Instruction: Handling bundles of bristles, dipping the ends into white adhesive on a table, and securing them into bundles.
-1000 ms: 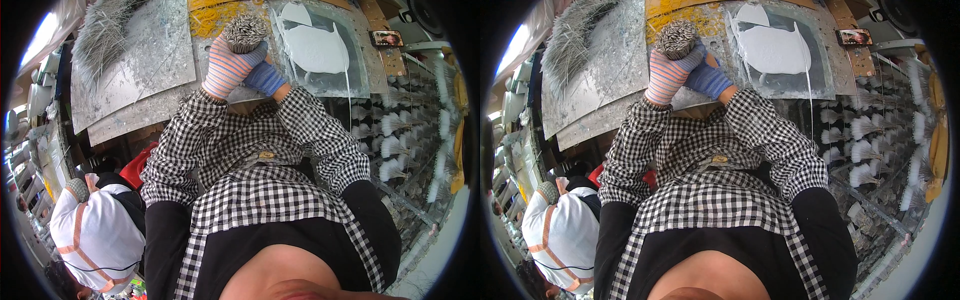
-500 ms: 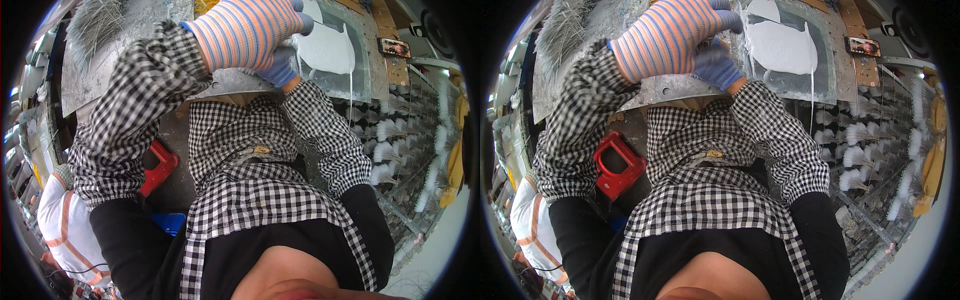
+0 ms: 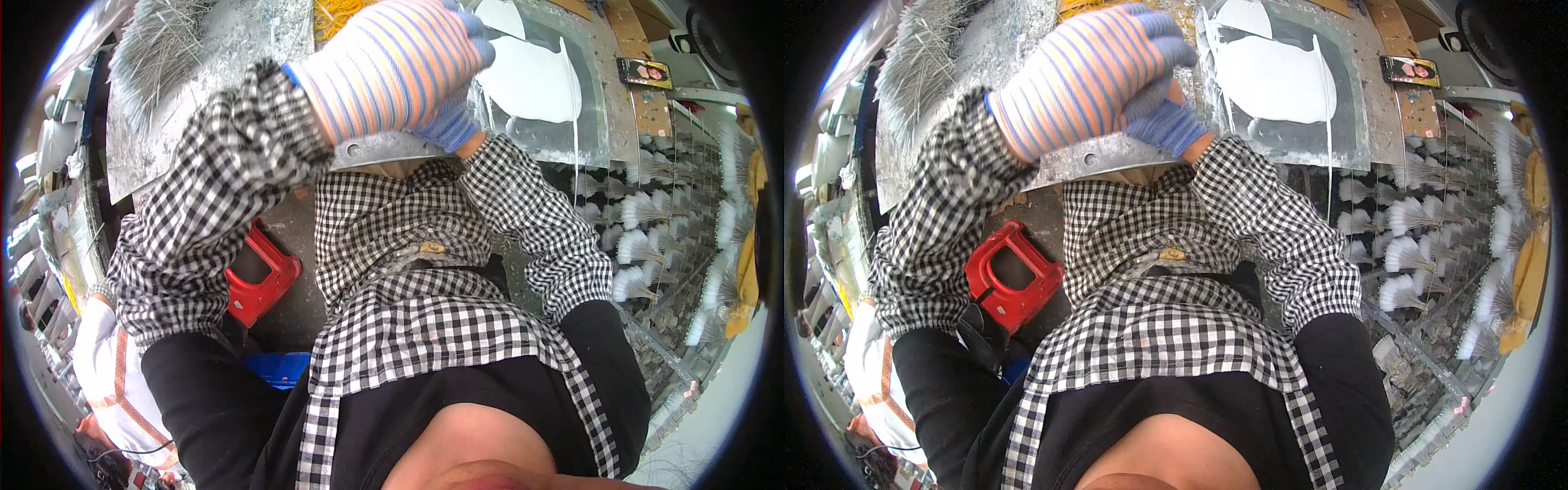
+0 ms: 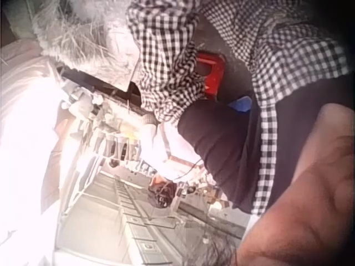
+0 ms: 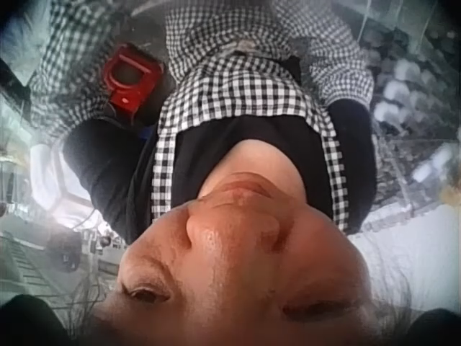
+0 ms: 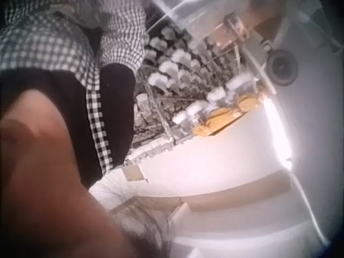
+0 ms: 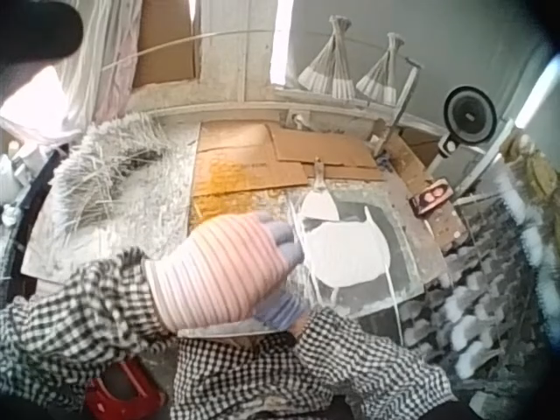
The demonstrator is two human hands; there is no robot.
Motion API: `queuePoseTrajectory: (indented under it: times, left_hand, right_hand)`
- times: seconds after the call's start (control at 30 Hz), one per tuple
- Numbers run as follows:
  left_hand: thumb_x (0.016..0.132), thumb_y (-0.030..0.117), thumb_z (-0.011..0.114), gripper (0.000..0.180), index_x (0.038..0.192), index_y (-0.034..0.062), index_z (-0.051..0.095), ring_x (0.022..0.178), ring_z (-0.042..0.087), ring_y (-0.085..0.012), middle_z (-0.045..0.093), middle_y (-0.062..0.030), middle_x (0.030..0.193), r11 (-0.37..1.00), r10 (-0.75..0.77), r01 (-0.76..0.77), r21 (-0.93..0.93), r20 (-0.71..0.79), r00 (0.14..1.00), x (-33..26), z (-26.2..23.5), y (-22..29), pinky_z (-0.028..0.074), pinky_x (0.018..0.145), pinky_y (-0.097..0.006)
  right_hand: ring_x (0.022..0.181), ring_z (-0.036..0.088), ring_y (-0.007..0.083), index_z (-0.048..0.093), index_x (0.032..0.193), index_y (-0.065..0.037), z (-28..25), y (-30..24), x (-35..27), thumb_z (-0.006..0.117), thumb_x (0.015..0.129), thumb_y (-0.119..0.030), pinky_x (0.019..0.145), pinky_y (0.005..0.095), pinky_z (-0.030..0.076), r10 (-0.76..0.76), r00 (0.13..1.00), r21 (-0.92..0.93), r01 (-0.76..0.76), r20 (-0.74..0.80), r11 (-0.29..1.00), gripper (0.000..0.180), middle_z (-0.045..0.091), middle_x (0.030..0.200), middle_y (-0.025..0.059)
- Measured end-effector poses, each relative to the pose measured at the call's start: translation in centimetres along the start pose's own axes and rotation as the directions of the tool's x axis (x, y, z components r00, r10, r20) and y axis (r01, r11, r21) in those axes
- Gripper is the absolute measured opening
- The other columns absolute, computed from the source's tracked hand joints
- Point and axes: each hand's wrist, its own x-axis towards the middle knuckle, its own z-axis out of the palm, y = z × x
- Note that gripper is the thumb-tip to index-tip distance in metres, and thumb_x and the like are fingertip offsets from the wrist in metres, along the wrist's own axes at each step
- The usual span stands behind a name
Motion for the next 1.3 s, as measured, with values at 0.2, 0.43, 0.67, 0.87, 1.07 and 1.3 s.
queuePoseTrajectory:
  times: [0.2,0.43,0.67,0.87,1.07,1.3]
  left_hand:
    - [0.081,0.011,0.069,0.031,0.112,0.0088,0.067,0.093,0.066,-0.0317,0.067,-0.0099,0.103,0.993,-0.023,0.018,-0.117,-0.044,0.999,0.1,-1.8,-0.7,0.054,0.081,-0.040]
    - [0.084,0.010,0.061,0.026,0.109,0.0074,0.066,0.094,0.063,-0.0352,0.065,-0.0127,0.098,0.990,-0.088,0.089,-0.111,0.010,0.996,1.2,-1.2,1.7,0.052,0.079,-0.044]
    - [0.086,0.019,0.062,0.023,0.101,0.0025,0.065,0.093,0.065,-0.0312,0.066,-0.0126,0.100,0.972,0.148,-0.150,-0.181,-0.025,0.989,9.4,0.8,1.3,0.056,0.080,-0.040]
    - [0.082,0.017,0.071,0.025,0.103,0.0049,0.073,0.087,0.070,-0.0316,0.072,-0.0151,0.095,0.986,0.150,-0.128,-0.105,0.251,0.956,17.6,-1.2,3.0,0.059,0.074,-0.041]
    - [0.081,0.016,0.070,0.024,0.102,0.0040,0.075,0.078,0.072,-0.0335,0.072,-0.0169,0.082,0.967,0.222,-0.201,-0.156,0.126,0.967,17.9,-0.1,2.6,0.060,0.068,-0.044]
    - [0.080,0.016,0.071,0.021,0.097,0.0027,0.075,0.077,0.071,-0.0336,0.072,-0.0174,0.081,0.982,0.122,-0.080,-0.172,0.253,0.960,18.7,-0.4,2.2,0.059,0.068,-0.043]
  right_hand:
    - [0.090,0.068,0.0220,0.067,0.104,-0.004,0.9,-0.8,2.2,0.080,0.081,-0.035,0.082,0.0325,0.057,-0.150,0.879,0.257,0.290,-0.453,0.922,0.041,0.070,0.093,0.0108]
    - [0.087,0.068,0.0216,0.069,0.098,-0.007,0.4,-2.1,-0.4,0.077,0.082,-0.030,0.081,0.0343,0.055,0.034,0.943,0.622,0.190,-0.330,0.759,0.030,0.071,0.084,0.0104]
    - [0.097,0.065,0.0247,0.064,0.112,-0.009,-5.8,3.8,-4.1,0.073,0.082,-0.041,0.086,0.0375,0.055,0.047,0.938,0.160,0.009,-0.344,0.987,0.045,0.068,0.103,0.0100]
    - [0.119,0.061,0.0236,0.059,0.133,-0.016,-12.2,8.2,-8.1,0.069,0.089,-0.053,0.095,0.0363,0.054,0.362,0.886,0.196,-0.315,-0.290,0.929,0.059,0.061,0.131,0.0080]
    - [0.115,0.063,0.0231,0.058,0.133,-0.007,-12.0,9.0,-7.9,0.075,0.081,-0.058,0.092,0.0324,0.056,0.249,0.851,-0.018,-0.290,-0.463,0.957,0.074,0.061,0.129,0.0125]
    - [0.126,0.055,0.0264,0.045,0.144,-0.008,-10.6,12.9,-7.8,0.070,0.087,-0.057,0.099,0.0347,0.052,0.149,0.826,-0.240,-0.323,-0.543,0.915,0.079,0.054,0.138,0.0118]
